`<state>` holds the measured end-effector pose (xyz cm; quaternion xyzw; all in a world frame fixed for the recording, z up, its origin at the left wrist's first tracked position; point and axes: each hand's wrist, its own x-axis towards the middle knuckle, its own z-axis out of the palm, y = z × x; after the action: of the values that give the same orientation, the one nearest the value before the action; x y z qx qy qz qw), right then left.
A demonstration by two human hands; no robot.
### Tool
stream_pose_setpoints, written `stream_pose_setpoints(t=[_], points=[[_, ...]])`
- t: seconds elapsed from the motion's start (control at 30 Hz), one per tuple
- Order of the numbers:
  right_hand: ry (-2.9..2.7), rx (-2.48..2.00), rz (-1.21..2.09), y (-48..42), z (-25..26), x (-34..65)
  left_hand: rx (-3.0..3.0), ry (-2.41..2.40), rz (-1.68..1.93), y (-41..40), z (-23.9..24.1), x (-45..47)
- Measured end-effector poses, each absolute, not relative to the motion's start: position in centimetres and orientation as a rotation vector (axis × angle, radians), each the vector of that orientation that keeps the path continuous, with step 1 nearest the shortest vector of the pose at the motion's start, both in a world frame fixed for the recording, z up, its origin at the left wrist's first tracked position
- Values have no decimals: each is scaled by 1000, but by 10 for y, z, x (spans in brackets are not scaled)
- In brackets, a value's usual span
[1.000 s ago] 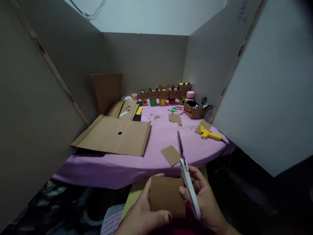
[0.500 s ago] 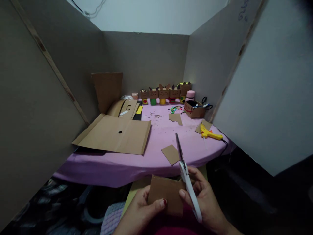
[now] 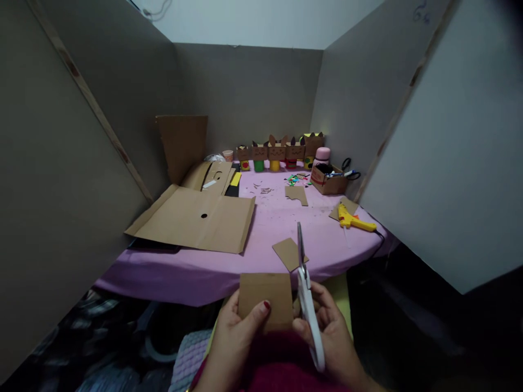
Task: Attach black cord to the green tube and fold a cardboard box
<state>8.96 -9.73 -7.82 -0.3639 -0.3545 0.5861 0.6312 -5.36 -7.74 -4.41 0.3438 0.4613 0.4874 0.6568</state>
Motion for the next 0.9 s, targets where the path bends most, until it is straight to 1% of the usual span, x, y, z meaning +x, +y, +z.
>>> stream_pose_setpoints(t=[0.13,0.33,0.53,0.73,0.9], points=[[-859,-874,1387,-97,-77,86,728,1036,1131,-77,-50,-52],[-883,-909,1340,-96,-75,91,817,923,1041,-76,-48,-58],[-910,-849,1352,-98,-89,90,725,960,1081,-75,-34,-53],[-906,-849,1335,-101,-90,84,596,1014,1117,-82,-35,-49],[-897,-892,1306,-101,-93,83,613,1015,1091,-82,-37,-50]])
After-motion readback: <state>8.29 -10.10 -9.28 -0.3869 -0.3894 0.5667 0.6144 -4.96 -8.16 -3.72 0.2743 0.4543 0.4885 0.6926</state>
